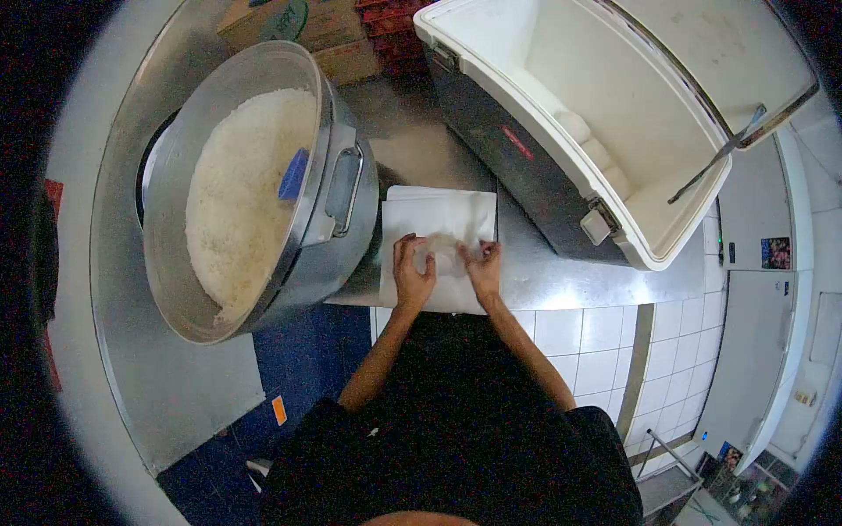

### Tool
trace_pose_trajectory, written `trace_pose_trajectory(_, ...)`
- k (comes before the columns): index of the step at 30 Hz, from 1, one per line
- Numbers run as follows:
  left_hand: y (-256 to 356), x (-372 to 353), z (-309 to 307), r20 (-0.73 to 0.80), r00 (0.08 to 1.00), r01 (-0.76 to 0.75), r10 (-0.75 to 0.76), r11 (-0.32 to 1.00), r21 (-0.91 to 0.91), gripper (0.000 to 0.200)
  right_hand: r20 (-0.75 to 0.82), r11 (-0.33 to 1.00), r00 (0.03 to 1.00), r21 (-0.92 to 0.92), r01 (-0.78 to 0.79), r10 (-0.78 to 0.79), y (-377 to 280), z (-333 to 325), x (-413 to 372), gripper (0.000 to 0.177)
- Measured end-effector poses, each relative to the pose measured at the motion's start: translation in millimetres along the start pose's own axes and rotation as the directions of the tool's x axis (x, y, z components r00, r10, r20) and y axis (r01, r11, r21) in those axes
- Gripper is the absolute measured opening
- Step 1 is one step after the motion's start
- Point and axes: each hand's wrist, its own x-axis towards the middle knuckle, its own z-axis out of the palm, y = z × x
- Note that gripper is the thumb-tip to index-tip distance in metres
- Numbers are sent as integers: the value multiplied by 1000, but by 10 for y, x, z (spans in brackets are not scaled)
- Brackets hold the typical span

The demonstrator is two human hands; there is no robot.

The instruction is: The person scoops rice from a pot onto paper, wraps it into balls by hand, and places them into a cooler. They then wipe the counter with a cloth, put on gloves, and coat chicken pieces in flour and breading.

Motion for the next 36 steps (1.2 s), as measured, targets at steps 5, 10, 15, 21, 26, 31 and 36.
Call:
trace_pose_trajectory(5,435,-71,88,70,996,50,-51,998,26,79,544,978,816,-52,-203,198,-491,-335,518,53)
trace_pose_trajectory(10,417,-8,208,133,983,103,-125,982,160,96,536,707,772,-395,586,-340,-486,5,1015,43)
trace_pose_trajectory(15,165,420,-43,70,975,-220,210,957,187,69,666,809,606,-7,588,-435,-982,-179,709,10)
trace_pose_trajectory(21,-74,353,-416,382,900,-340,212,889,307,27,692,537,484,-164,827,-535,-811,-694,-84,27)
trace_pose_trajectory(26,-589,-326,-278,357,905,-304,230,938,166,32,742,497,469,-211,842,-480,-329,-771,-199,39)
trace_pose_trajectory(31,-310,-379,-329,206,930,-342,304,922,182,17,665,561,535,-204,802,-522,-353,-758,-303,37)
trace_pose_trajectory(36,-624,62,-282,491,871,-139,31,973,184,34,626,764,776,-463,449,-77,-758,-391,-22,46)
